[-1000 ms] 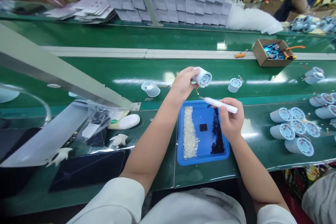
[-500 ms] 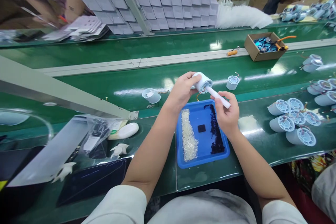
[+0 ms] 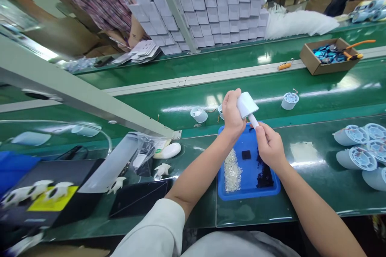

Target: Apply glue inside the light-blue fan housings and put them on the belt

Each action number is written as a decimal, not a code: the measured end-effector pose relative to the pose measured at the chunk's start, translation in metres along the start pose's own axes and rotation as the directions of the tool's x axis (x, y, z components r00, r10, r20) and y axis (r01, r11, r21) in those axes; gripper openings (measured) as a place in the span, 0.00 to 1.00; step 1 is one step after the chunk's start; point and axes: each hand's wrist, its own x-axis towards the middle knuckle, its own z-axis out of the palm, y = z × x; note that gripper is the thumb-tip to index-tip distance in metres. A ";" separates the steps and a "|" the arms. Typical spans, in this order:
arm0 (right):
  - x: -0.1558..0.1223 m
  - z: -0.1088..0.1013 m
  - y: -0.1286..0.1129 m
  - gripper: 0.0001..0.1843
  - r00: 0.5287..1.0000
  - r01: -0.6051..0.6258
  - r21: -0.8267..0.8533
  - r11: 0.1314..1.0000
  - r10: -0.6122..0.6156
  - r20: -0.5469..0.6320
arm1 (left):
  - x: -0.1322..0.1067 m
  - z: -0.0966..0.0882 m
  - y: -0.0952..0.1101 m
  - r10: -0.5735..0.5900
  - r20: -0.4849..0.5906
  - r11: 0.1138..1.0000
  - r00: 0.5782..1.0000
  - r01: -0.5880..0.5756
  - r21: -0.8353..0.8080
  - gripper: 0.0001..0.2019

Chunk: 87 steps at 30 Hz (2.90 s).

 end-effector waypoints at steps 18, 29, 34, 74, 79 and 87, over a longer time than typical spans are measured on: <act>0.020 -0.017 -0.012 0.08 0.968 0.017 -0.244 0.970 -0.077 -0.239 | 0.051 -0.036 -0.020 0.166 0.363 0.697 0.917 -0.370 0.615 0.24; 0.016 0.007 0.002 0.15 0.997 0.052 0.055 0.997 -0.055 0.056 | 0.062 -0.054 -0.008 -0.299 0.556 0.035 0.775 -0.573 0.818 0.45; 0.014 0.014 0.012 0.13 0.984 0.069 -0.016 0.998 -0.065 0.164 | 0.079 -0.073 0.002 -0.317 0.483 0.136 0.816 -0.465 0.875 0.40; 0.010 0.004 -0.002 0.09 0.875 0.411 -0.163 0.897 -0.338 0.346 | 0.064 -0.049 0.043 -0.025 0.286 0.997 0.958 0.003 0.077 0.09; 0.012 0.002 -0.001 0.05 0.895 0.447 -0.025 0.894 -0.446 0.031 | 0.063 -0.038 0.024 -0.031 0.303 0.994 0.952 -0.003 0.112 0.09; 0.021 -0.003 0.004 0.11 0.914 0.303 0.159 0.940 -0.239 -0.328 | 0.043 -0.028 0.018 -0.078 0.430 0.972 0.900 -0.027 0.233 0.11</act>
